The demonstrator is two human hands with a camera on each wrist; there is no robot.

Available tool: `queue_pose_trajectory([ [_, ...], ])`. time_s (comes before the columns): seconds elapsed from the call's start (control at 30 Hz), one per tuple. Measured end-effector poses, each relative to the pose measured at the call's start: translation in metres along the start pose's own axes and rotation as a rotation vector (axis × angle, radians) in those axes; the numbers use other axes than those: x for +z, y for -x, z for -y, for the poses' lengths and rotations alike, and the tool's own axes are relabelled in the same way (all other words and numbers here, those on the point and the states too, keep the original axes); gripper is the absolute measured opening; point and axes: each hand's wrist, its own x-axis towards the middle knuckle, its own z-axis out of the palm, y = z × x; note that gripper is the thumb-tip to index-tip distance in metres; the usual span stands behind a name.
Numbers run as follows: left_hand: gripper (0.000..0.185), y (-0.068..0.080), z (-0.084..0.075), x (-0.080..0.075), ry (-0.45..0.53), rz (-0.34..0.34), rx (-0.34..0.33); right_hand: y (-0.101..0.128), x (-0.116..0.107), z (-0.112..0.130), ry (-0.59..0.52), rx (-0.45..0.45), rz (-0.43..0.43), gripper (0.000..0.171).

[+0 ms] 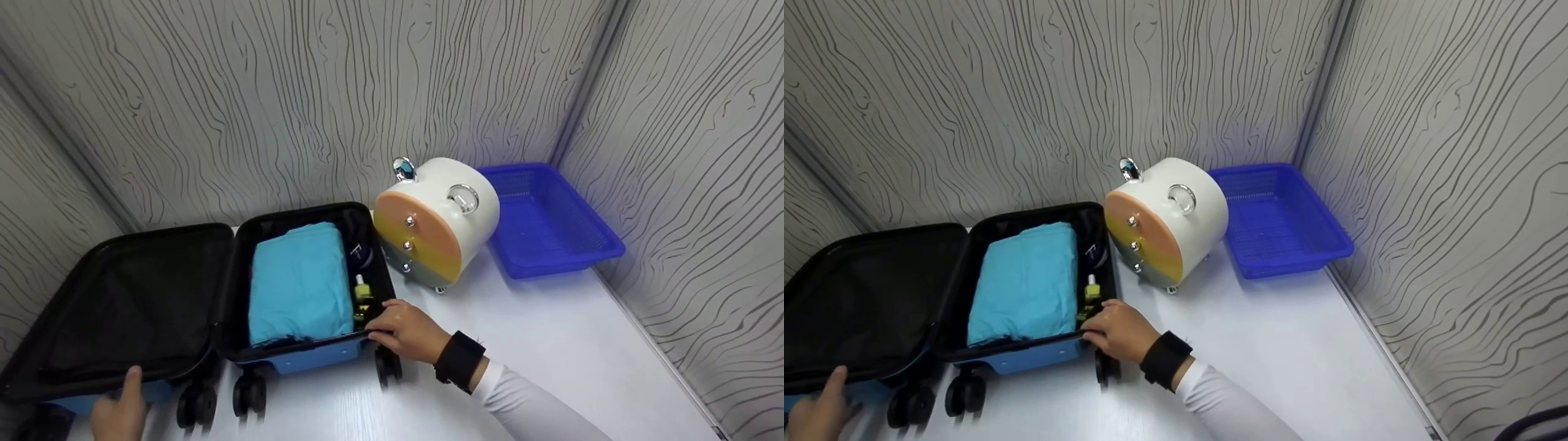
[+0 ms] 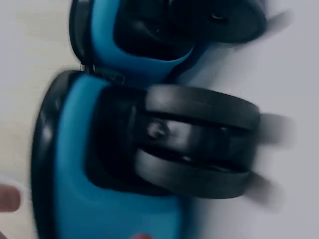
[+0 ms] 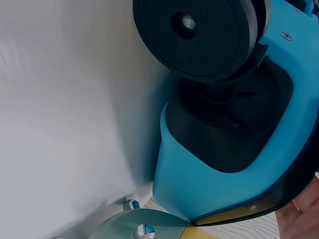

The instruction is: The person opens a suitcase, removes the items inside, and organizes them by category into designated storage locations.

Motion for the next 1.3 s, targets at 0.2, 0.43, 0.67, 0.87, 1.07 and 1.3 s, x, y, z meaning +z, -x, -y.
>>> queue_pose_trajectory([
  [0.2,0.097,0.05,-0.014,0.032,-0.187,-0.258,0.512,0.001,0.0,0.001,0.013,0.002,-0.002,0.011],
  [0.43,0.038,0.093,-0.032,0.085,-0.379,-0.333,1.114,0.001,-0.007,0.004,0.025,0.022,0.018,0.015],
  [0.67,0.029,0.107,-0.04,0.126,-0.572,-0.172,1.383,0.002,-0.023,0.002,-0.002,0.052,-0.056,0.018],
  [0.87,0.023,0.109,-0.037,0.148,-0.674,-0.162,1.486,0.0,-0.042,-0.007,0.063,0.072,-0.231,0.02],
  [1.07,0.019,0.103,-0.033,0.154,-0.623,-0.276,1.614,-0.006,-0.079,-0.02,0.143,0.243,-0.614,0.028],
  [1.3,0.018,0.1,-0.034,0.149,-0.641,-0.278,1.594,-0.005,-0.118,-0.044,0.14,0.622,-0.716,0.071],
])
